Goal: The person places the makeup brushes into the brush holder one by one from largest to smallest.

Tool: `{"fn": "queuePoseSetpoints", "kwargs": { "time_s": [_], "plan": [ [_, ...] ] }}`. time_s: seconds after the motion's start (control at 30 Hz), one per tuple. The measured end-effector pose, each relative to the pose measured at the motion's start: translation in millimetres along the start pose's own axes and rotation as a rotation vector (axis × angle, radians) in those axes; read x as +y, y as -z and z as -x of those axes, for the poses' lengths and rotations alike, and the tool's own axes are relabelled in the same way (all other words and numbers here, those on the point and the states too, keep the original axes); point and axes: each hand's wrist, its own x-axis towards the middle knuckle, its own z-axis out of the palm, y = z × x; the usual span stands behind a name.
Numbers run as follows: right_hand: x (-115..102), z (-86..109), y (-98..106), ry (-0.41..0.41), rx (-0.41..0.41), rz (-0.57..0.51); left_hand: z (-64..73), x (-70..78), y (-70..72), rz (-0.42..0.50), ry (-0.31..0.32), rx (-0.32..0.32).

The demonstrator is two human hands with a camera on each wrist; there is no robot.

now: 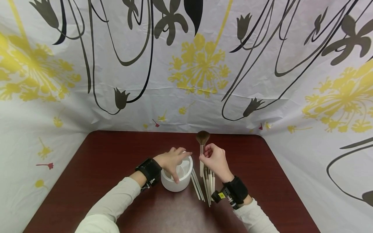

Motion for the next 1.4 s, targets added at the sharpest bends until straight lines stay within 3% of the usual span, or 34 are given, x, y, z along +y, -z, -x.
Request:
{"fn": "queuePoseSetpoints", "kwargs": {
  "time_s": [0.3, 0.33, 0.43, 0.5, 0.53, 0.57, 0.67, 0.73, 0.83, 0.97, 1.13, 1.17, 1.23, 1.4],
  "plan": [
    [-15, -1.2, 3, 0.102, 0.031, -0.065, -1.1, -1.3, -0.3, -0.017, 0.003, -0.004],
    [10, -4.9, -11, 0.155, 0.061, -0.068, -1.5, -1.7, -0.6, -0.015, 0.005, -0.008],
    [98, -16.1, -56, 0.194, 0.095, -0.051, -2.1, -2.4, -0.7, -0.010, 0.009, -0.012],
    [153, -21.8, -84, 0.265, 0.108, -0.101, -2.3, -2.7, -1.0, -0.003, 0.014, -0.005],
    [164, -23.6, -89, 0.274, 0.107, -0.118, -2.3, -2.8, -1.0, 0.003, 0.017, -0.002],
    [150, -22.0, -84, 0.253, 0.089, -0.156, -1.9, -2.5, -0.8, 0.009, 0.019, 0.002],
    [72, -13.6, -48, 0.252, 0.053, -0.242, -1.4, -2.3, -0.4, 0.029, 0.026, 0.013],
    [17, -9.0, -24, 0.211, 0.056, -0.205, -1.3, -2.3, -0.3, 0.038, 0.030, 0.011],
    [-15, -6.8, -11, 0.159, 0.052, -0.142, -1.7, -2.9, -0.9, 0.041, 0.036, 0.012],
    [-23, -8.4, -10, 0.148, 0.055, -0.102, -2.2, -3.7, -2.1, 0.041, 0.045, 0.012],
    [-19, -10.4, -14, 0.230, 0.086, -0.175, -2.1, -3.9, -2.5, 0.058, 0.041, 0.019],
    [-16, -10.6, -16, 0.240, 0.085, -0.194, -2.0, -3.9, -2.7, 0.058, 0.039, 0.020],
    [17, -13.8, -36, 0.288, 0.086, -0.240, -2.0, -3.9, -3.2, 0.056, 0.037, 0.024],
    [23, -14.0, -43, 0.273, 0.053, -0.256, -1.2, -2.9, -2.7, 0.055, 0.044, 0.022]
  ]
}}
